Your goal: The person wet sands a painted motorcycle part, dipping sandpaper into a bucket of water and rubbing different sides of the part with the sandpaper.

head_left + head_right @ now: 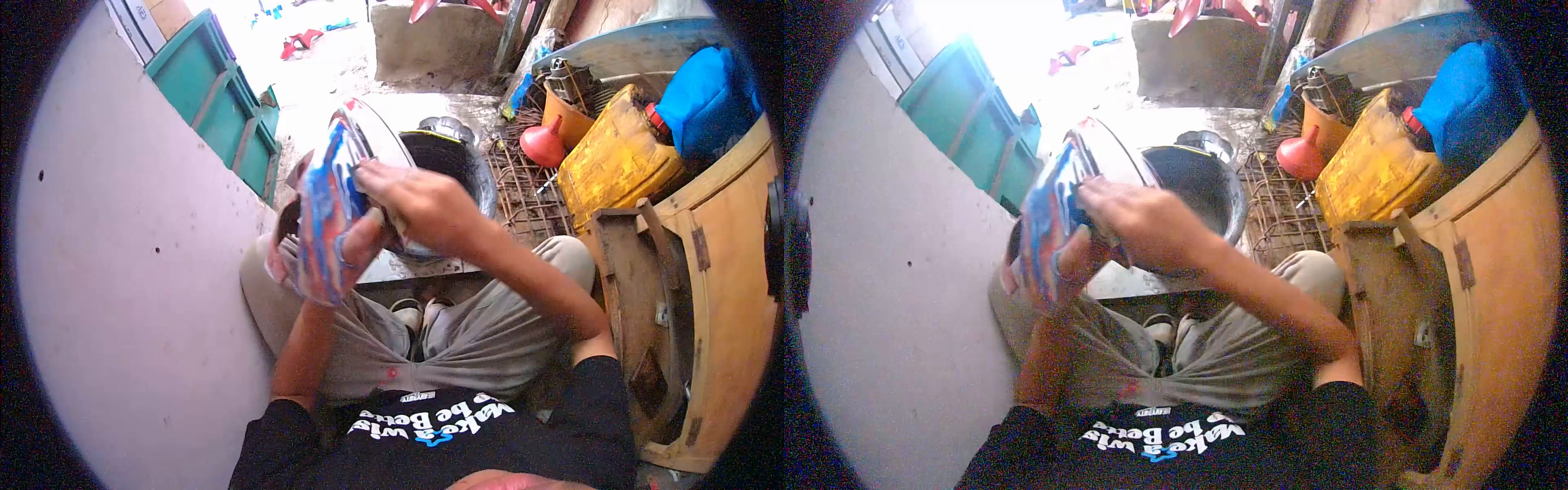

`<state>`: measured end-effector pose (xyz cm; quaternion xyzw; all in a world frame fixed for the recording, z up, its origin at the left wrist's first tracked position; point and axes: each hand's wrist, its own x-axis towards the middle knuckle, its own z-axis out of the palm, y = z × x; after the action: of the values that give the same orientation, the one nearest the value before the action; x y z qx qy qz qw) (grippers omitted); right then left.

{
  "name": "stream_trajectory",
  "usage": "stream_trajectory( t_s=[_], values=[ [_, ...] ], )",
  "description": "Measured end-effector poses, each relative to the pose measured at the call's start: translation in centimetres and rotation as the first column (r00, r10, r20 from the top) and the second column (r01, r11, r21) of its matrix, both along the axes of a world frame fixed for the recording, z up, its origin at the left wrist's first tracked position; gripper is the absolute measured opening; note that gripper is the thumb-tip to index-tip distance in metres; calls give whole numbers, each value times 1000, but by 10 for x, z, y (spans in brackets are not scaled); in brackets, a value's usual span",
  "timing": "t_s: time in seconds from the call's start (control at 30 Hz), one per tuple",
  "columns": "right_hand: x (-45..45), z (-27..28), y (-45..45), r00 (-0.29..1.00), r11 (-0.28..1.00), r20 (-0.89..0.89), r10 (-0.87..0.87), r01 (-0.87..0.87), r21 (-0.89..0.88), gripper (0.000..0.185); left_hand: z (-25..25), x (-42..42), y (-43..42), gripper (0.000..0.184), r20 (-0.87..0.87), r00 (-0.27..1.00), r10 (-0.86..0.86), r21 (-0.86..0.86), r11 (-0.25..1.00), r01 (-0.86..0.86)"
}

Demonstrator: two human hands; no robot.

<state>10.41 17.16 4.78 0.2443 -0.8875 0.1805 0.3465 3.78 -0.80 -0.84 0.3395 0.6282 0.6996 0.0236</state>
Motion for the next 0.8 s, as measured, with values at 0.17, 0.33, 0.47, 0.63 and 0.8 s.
stream_trajectory(
  t_s=[0.17, 0.33, 0.47, 0.63, 0.8],
  values=[
    [-35, -29, 28, 959, 977, 219, -178, 200, -81, 38, -17, -13, -3, 71, -450, 849, 276, -47, 943, -331],
    [-6, -6, -4, 997, 1000, 75, -2, 2, -2, 32, -32, -27, -6, 75, -834, 289, 471, 150, 697, -701],
    [-9, -12, 11, 939, 983, 310, -151, 176, -53, 33, -28, -24, -13, 78, -898, 11, 439, 259, 550, -794],
    [-8, 8, 3, 930, 992, 350, -114, 128, -18, 35, -24, -22, -15, 82, -912, -163, 376, 332, 446, -831],
    [6, -5, -17, 999, 997, 32, 40, -38, -62, 37, -19, -23, -9, 86, -894, -321, 312, 423, 352, -835]
  ],
)
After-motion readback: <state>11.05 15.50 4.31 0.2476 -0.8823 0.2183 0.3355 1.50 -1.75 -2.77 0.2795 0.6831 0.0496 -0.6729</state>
